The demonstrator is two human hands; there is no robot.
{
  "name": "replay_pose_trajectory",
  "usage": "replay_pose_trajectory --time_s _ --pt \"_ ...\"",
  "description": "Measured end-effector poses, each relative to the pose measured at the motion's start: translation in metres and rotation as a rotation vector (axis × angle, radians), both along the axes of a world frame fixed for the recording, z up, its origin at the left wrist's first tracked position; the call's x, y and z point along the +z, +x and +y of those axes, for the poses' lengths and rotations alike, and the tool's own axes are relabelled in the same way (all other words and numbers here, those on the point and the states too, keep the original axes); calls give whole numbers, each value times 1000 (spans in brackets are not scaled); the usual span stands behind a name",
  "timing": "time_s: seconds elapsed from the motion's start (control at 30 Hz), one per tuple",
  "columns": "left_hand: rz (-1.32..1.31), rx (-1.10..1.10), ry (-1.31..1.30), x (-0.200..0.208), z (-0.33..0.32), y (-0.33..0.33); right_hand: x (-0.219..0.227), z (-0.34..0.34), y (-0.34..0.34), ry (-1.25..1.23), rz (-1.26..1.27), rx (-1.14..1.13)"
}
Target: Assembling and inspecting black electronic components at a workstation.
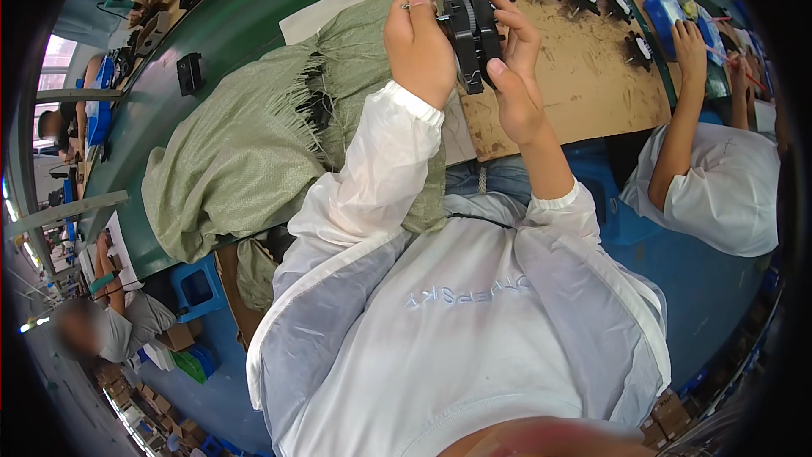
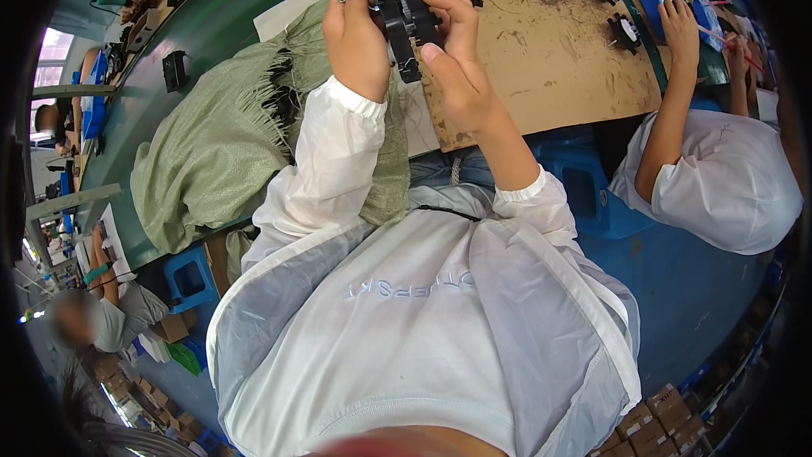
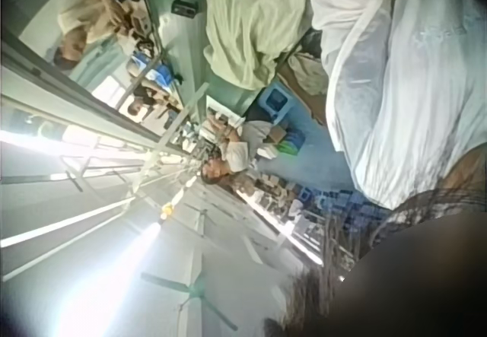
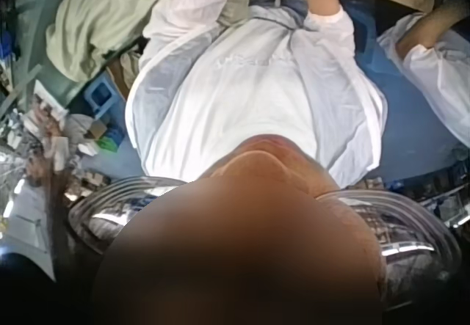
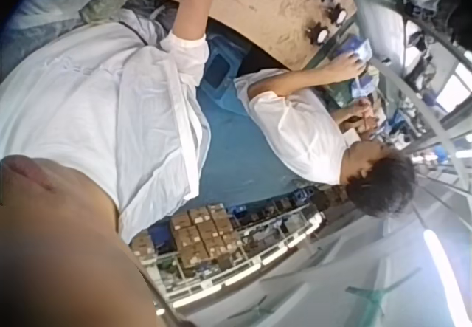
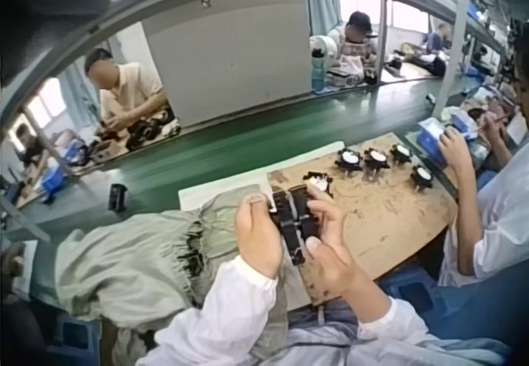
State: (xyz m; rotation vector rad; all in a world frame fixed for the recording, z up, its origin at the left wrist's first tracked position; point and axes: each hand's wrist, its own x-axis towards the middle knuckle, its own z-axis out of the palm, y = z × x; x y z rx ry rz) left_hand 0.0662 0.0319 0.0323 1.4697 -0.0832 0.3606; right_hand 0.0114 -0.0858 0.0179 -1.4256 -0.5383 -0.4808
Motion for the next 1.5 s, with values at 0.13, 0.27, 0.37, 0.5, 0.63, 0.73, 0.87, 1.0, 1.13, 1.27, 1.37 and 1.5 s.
replay_pose_trajectory --time_s 0.13,0.27,0.37,0.5,0.63,0.73,0.87,1.0,1.13,1.27,1.37,1.5 --pt "69 -128 -165 4 3 0 3 -4 6 -111 -16 -47" --pt "278 -534 -313 18 12 -6 2 -14 10 -90 11 -6" --pt "198 -602 -82 25 17 -13 -1 -16 13 -161 -45 -22" --pt "-90 -445 405 27 19 -14 2 -12 11 -93 -147 -94" --pt "-159 -400 517 30 23 -24 15 -10 8 214 76 -140" --pt "-275 -379 593 36 21 -31 15 -22 7 386 250 -70" --pt "-396 -307 769 30 11 -46 1 -23 12 581 370 -114" --pt "-331 -306 835 28 9 -57 -7 -15 13 686 378 -225" --pt "-360 -267 825 27 13 -61 -13 -8 22 592 300 -293" --pt "-377 -190 913 37 23 -60 -18 2 36 398 170 -291" --pt "-398 -148 949 43 33 -60 -5 16 39 632 286 -129" --pt "-372 -101 1006 52 44 -58 -1 27 50 812 308 66"
